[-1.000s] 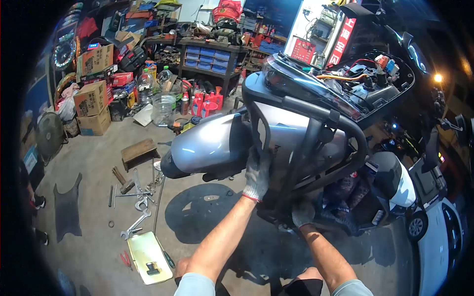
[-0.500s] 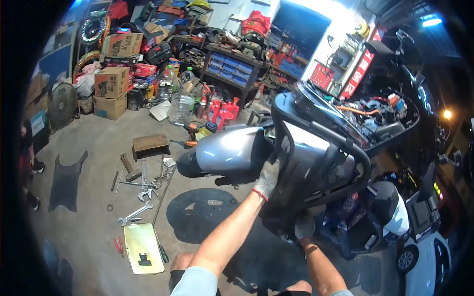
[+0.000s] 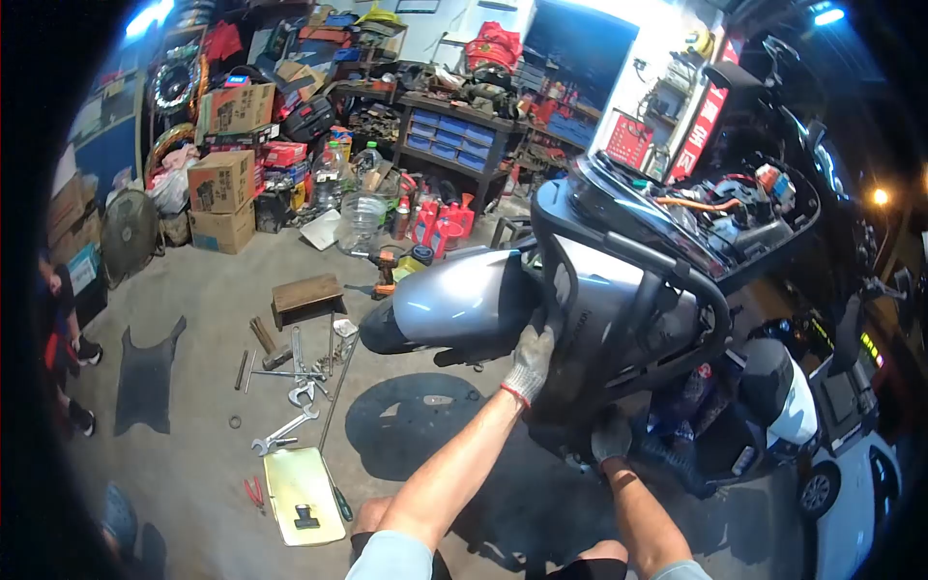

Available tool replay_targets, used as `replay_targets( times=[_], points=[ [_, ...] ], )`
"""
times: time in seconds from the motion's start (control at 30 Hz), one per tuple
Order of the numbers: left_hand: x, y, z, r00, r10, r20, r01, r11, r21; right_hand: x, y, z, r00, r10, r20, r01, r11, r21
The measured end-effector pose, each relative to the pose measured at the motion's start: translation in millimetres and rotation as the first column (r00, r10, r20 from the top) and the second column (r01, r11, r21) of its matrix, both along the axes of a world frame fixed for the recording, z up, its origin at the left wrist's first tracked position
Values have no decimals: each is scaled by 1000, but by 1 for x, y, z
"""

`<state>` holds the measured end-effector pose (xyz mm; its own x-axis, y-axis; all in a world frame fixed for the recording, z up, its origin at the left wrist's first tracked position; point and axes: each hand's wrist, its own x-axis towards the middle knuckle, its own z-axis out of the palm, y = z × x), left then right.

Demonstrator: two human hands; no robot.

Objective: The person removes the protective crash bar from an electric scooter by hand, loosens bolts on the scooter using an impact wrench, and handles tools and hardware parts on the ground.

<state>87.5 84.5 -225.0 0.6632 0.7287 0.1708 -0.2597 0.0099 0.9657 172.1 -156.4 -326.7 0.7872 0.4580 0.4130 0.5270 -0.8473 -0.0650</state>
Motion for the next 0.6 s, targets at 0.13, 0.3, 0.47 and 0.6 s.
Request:
replay_targets(
  times=[0.13,0.3,0.47,0.6],
  points=[
    [-35,-23,16,958,-19,285,12,1000,25,-26,6,28,976,-102,-193,114,992,54],
    [-45,-29,27,912,-227,342,221,974,57,-15,1,12,995,-41,-91,52,992,117],
    [-52,-46,36,971,-146,190,118,981,151,-13,-3,11,998,-5,-68,20,977,211],
    [-49,-62,45,986,166,-24,-147,923,356,-19,-4,20,989,-5,-146,37,975,218]
  ],
)
